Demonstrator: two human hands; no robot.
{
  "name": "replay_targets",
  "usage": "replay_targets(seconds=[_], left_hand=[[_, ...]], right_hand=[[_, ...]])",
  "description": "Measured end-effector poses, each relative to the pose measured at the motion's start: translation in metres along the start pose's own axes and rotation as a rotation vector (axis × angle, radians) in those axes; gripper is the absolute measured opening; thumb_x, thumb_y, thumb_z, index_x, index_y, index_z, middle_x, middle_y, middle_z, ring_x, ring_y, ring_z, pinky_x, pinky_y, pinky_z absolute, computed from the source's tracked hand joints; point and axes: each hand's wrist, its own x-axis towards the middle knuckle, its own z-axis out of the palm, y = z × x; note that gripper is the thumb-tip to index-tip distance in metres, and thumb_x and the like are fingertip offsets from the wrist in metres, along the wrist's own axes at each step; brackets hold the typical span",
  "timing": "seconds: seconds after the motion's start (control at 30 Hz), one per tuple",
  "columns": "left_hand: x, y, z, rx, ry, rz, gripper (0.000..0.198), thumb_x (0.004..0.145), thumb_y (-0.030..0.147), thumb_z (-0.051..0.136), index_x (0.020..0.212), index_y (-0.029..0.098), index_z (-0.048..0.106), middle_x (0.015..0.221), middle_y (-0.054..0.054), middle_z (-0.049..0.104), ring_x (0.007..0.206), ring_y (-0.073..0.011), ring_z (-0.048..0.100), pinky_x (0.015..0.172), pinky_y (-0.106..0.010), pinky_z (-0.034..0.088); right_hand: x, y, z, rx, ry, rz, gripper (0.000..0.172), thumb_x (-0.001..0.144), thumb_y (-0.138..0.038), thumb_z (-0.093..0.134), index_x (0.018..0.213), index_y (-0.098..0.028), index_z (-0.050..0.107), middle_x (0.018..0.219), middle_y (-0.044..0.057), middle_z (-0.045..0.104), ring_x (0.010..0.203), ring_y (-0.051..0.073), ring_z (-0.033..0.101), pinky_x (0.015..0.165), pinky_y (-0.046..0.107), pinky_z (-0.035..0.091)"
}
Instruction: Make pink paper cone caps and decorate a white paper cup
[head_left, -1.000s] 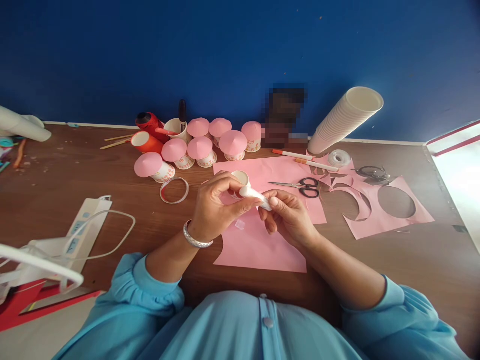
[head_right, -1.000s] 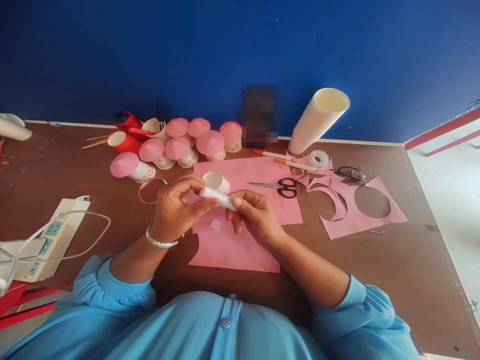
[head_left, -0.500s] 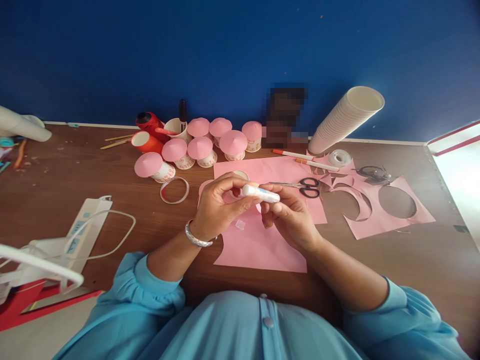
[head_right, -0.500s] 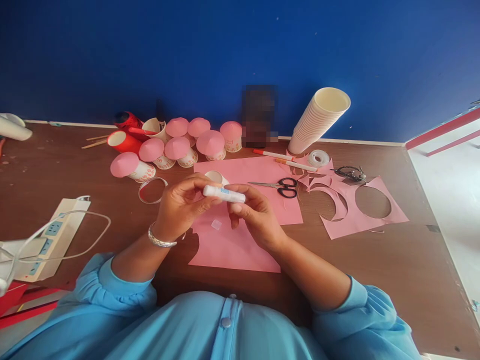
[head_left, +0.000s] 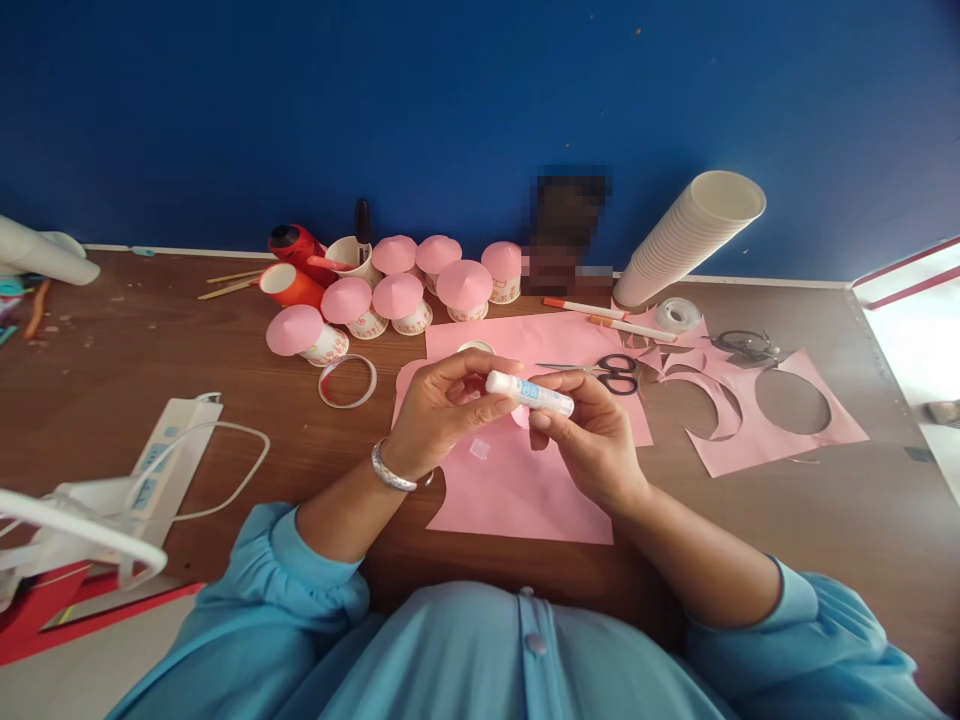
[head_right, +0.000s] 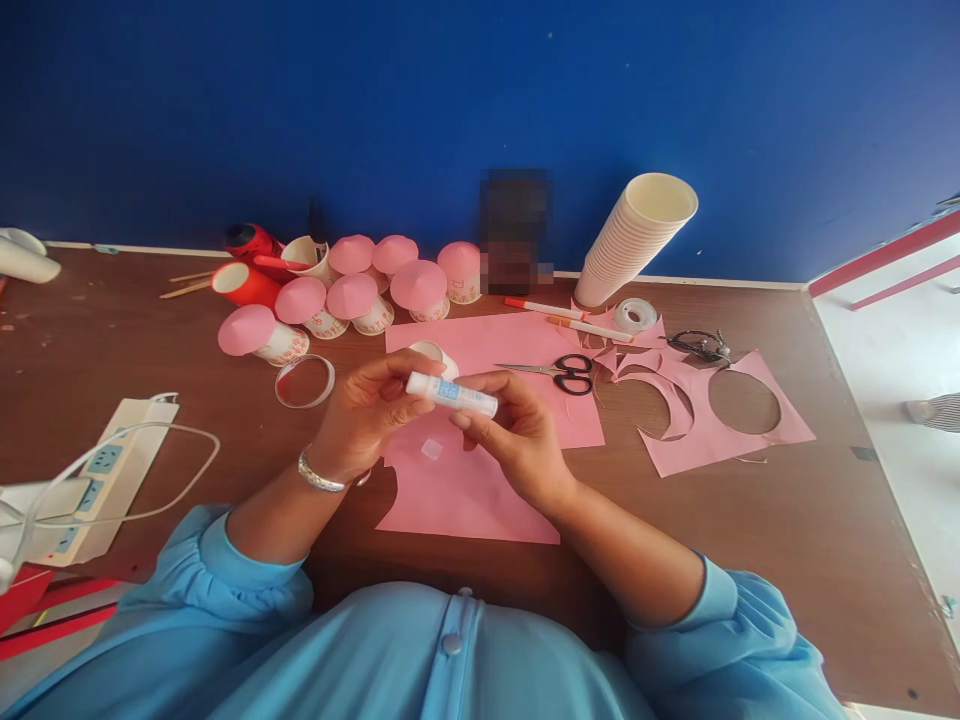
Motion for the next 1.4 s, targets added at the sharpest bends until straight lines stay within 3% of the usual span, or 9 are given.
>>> replay_targets(seconds=[0.3, 0.43, 0.63, 0.77, 0.87, 0.97, 1.03, 1.2, 1.4], left_hand=[[0.001, -0.012, -0.001, 0.008, -0.025, 0.047, 0.022, 0.082, 0.039, 0.086, 0.100, 0.028, 0.080, 0.090, -0.004, 0.068, 0.088, -0.0182, 0.063, 0.078, -0.034, 0.059], [-0.001, -0.006, -0.014, 0.164, -0.046, 0.093, 0.058, 0.077, 0.038, 0.090, 0.130, 0.030, 0.070, 0.121, -0.010, 0.070, 0.101, -0.0214, 0.066, 0.085, -0.037, 0.061], [-0.006, -0.014, -0.044, 0.566, 0.160, 0.105, 0.084, 0.071, 0.041, 0.093, 0.144, 0.029, 0.053, 0.151, -0.014, 0.057, 0.133, -0.0285, 0.060, 0.110, -0.046, 0.053], [-0.005, -0.036, -0.048, 0.660, 0.038, 0.070, 0.092, 0.075, 0.044, 0.089, 0.151, 0.024, 0.043, 0.160, -0.019, 0.049, 0.146, -0.0331, 0.052, 0.118, -0.051, 0.047], [0.003, -0.047, -0.042, 0.725, 0.022, 0.008, 0.087, 0.073, 0.037, 0.089, 0.147, 0.021, 0.047, 0.152, -0.018, 0.058, 0.139, -0.0339, 0.058, 0.112, -0.050, 0.051], [0.012, -0.047, -0.034, 0.810, 0.044, -0.057, 0.053, 0.076, 0.035, 0.085, 0.123, 0.021, 0.064, 0.125, -0.012, 0.073, 0.115, -0.0319, 0.070, 0.096, -0.047, 0.058], [0.015, -0.042, -0.030, 0.859, 0.058, 0.007, 0.041, 0.078, 0.034, 0.083, 0.114, 0.021, 0.066, 0.115, -0.010, 0.074, 0.108, -0.0302, 0.070, 0.093, -0.046, 0.057], [0.017, -0.027, -0.017, 0.864, 0.080, 0.311, 0.053, 0.073, 0.029, 0.086, 0.117, 0.021, 0.058, 0.116, -0.009, 0.066, 0.110, -0.0274, 0.065, 0.095, -0.043, 0.056], [0.013, -0.017, 0.003, 0.872, 0.038, 0.156, 0.053, 0.075, 0.025, 0.081, 0.118, 0.023, 0.051, 0.109, -0.004, 0.072, 0.091, -0.0226, 0.071, 0.072, -0.034, 0.056]], right_hand=[[0.000, -0.001, 0.005, 0.091, 0.005, 0.063, 0.025, 0.081, -0.035, 0.088, 0.097, -0.025, 0.072, 0.079, -0.004, 0.067, 0.055, 0.010, 0.058, 0.053, 0.027, 0.051], [0.008, -0.009, 0.002, 0.251, 0.062, 0.117, 0.027, 0.080, -0.042, 0.084, 0.094, -0.026, 0.067, 0.061, -0.008, 0.049, 0.051, 0.011, 0.043, 0.050, 0.026, 0.043], [0.027, -0.025, -0.018, 0.230, 0.195, 0.064, 0.030, 0.092, -0.054, 0.065, 0.083, -0.027, 0.058, 0.071, -0.002, 0.051, 0.059, 0.014, 0.046, 0.054, 0.028, 0.047], [0.035, -0.025, -0.026, 0.297, 0.236, 0.069, 0.029, 0.088, -0.051, 0.071, 0.082, -0.026, 0.059, 0.080, -0.001, 0.060, 0.063, 0.013, 0.054, 0.056, 0.026, 0.050], [0.036, -0.021, -0.027, 0.309, 0.224, 0.066, 0.029, 0.089, -0.048, 0.073, 0.078, -0.024, 0.059, 0.076, -0.002, 0.059, 0.063, 0.012, 0.055, 0.055, 0.023, 0.051], [0.034, -0.018, -0.025, 0.278, 0.188, 0.048, 0.024, 0.091, -0.047, 0.071, 0.087, -0.025, 0.063, 0.075, -0.003, 0.061, 0.064, 0.011, 0.057, 0.055, 0.022, 0.052], [0.032, -0.018, -0.024, 0.272, 0.169, 0.040, 0.022, 0.090, -0.044, 0.075, 0.096, -0.026, 0.066, 0.077, -0.003, 0.064, 0.064, 0.011, 0.058, 0.056, 0.021, 0.054], [0.029, -0.024, -0.019, 0.208, 0.130, -0.039, 0.023, 0.085, -0.037, 0.083, 0.100, -0.026, 0.069, 0.094, 0.001, 0.074, 0.071, 0.012, 0.063, 0.062, 0.025, 0.057], [0.025, -0.029, -0.012, -0.113, 0.072, -0.295, 0.018, 0.087, -0.030, 0.084, 0.100, -0.026, 0.072, 0.098, 0.003, 0.076, 0.090, 0.021, 0.072, 0.076, 0.036, 0.061]])
